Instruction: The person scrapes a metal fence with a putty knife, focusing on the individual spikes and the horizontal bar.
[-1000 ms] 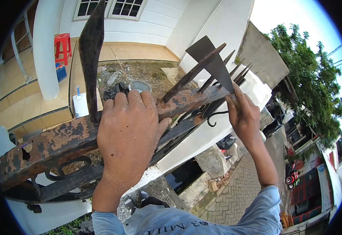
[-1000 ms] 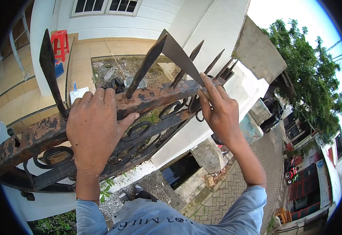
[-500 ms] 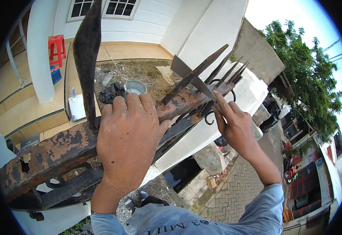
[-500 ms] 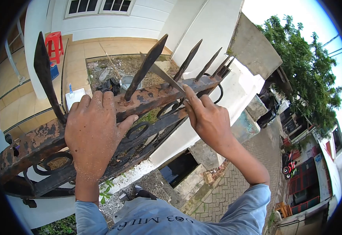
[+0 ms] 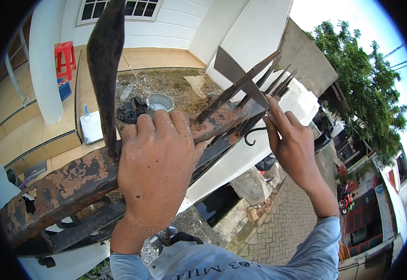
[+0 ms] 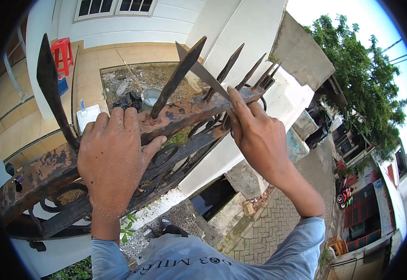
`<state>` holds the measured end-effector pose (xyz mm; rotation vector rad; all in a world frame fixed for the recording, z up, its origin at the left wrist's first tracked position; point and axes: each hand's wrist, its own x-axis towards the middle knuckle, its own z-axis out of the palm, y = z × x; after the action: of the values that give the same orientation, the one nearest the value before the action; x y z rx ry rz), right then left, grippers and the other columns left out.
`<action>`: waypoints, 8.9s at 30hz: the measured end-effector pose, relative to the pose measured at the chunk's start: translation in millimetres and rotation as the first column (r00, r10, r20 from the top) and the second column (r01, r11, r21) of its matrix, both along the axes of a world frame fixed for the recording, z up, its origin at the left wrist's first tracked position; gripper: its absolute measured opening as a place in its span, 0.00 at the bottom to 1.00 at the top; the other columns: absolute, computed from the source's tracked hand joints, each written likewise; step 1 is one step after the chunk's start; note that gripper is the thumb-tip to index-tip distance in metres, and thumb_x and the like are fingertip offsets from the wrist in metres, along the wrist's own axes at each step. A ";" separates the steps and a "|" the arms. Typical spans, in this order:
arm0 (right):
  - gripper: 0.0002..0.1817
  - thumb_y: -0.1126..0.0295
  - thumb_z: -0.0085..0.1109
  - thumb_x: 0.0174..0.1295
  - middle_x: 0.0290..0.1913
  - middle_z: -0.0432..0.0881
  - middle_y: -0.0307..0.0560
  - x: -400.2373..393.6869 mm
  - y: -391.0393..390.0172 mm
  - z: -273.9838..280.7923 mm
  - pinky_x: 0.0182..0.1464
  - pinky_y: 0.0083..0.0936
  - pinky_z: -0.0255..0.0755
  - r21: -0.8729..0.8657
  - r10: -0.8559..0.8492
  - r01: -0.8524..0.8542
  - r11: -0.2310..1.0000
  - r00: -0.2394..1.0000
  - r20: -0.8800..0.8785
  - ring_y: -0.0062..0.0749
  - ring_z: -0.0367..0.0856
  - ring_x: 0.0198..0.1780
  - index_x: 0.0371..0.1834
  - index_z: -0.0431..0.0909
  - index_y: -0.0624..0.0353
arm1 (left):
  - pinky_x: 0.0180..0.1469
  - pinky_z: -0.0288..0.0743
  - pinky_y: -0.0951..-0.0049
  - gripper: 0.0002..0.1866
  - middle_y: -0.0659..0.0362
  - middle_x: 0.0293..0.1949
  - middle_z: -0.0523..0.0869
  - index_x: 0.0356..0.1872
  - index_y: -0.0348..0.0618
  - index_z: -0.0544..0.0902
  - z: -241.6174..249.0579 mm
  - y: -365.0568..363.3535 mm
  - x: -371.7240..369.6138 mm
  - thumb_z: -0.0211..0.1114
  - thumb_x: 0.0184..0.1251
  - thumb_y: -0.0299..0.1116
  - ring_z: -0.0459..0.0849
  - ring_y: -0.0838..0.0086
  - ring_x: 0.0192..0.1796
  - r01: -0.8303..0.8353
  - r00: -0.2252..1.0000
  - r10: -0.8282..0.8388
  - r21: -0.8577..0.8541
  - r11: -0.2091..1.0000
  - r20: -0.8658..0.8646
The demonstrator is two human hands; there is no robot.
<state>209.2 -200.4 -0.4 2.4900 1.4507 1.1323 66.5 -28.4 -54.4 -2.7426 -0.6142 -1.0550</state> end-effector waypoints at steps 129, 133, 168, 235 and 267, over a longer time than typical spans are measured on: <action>0.20 0.63 0.59 0.60 0.22 0.75 0.44 41.1 -11.1 51.6 0.22 0.32 0.69 0.038 0.230 -0.242 0.969 0.952 0.202 0.37 0.75 0.19 0.57 0.74 0.45 | 0.42 0.70 0.74 0.22 0.61 0.30 0.79 0.38 0.41 0.79 0.6 1.8 -4.9 0.67 0.52 0.50 0.79 0.73 0.38 0.016 0.999 -0.015 0.054 0.998 -0.032; 0.20 0.63 0.59 0.60 0.22 0.76 0.45 43.6 -13.8 52.2 0.22 0.32 0.70 -0.014 0.215 -0.217 0.976 0.952 0.217 0.38 0.76 0.19 0.57 0.74 0.45 | 0.41 0.70 0.74 0.23 0.61 0.30 0.79 0.38 0.41 0.79 0.1 2.4 -4.4 0.67 0.51 0.51 0.79 0.73 0.37 0.035 0.999 -0.033 0.058 0.998 -0.030; 0.23 0.64 0.59 0.60 0.23 0.76 0.43 56.9 -15.9 18.5 0.19 0.29 0.68 0.003 0.267 -0.269 0.963 0.955 0.128 0.33 0.74 0.17 0.60 0.72 0.45 | 0.43 0.70 0.73 0.24 0.60 0.32 0.79 0.41 0.40 0.79 1.4 0.8 -6.0 0.68 0.53 0.50 0.79 0.72 0.39 0.028 0.998 -0.027 0.032 0.999 -0.053; 0.20 0.61 0.49 0.67 0.22 0.77 0.49 -24.4 9.7 12.5 0.17 0.32 0.67 -0.236 -0.218 0.270 0.934 0.950 0.224 0.39 0.74 0.15 0.61 0.69 0.49 | 0.43 0.71 0.73 0.24 0.61 0.31 0.78 0.39 0.41 0.79 0.2 1.5 -3.3 0.68 0.51 0.52 0.78 0.73 0.38 0.022 0.998 -0.022 0.011 1.000 -0.055; 0.24 0.60 0.56 0.63 0.18 0.71 0.41 -3.9 -10.8 11.6 0.18 0.32 0.66 0.052 -0.126 0.118 0.992 0.972 0.198 0.34 0.71 0.14 0.63 0.68 0.42 | 0.39 0.68 0.75 0.16 0.61 0.29 0.75 0.38 0.40 0.78 -3.6 7.2 -1.8 0.61 0.58 0.43 0.76 0.74 0.34 0.029 0.999 -0.025 0.125 0.992 -0.033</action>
<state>205.4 -211.2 11.2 2.3694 1.2168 1.3550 64.7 -21.1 -58.0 -2.6604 -0.4898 -1.0171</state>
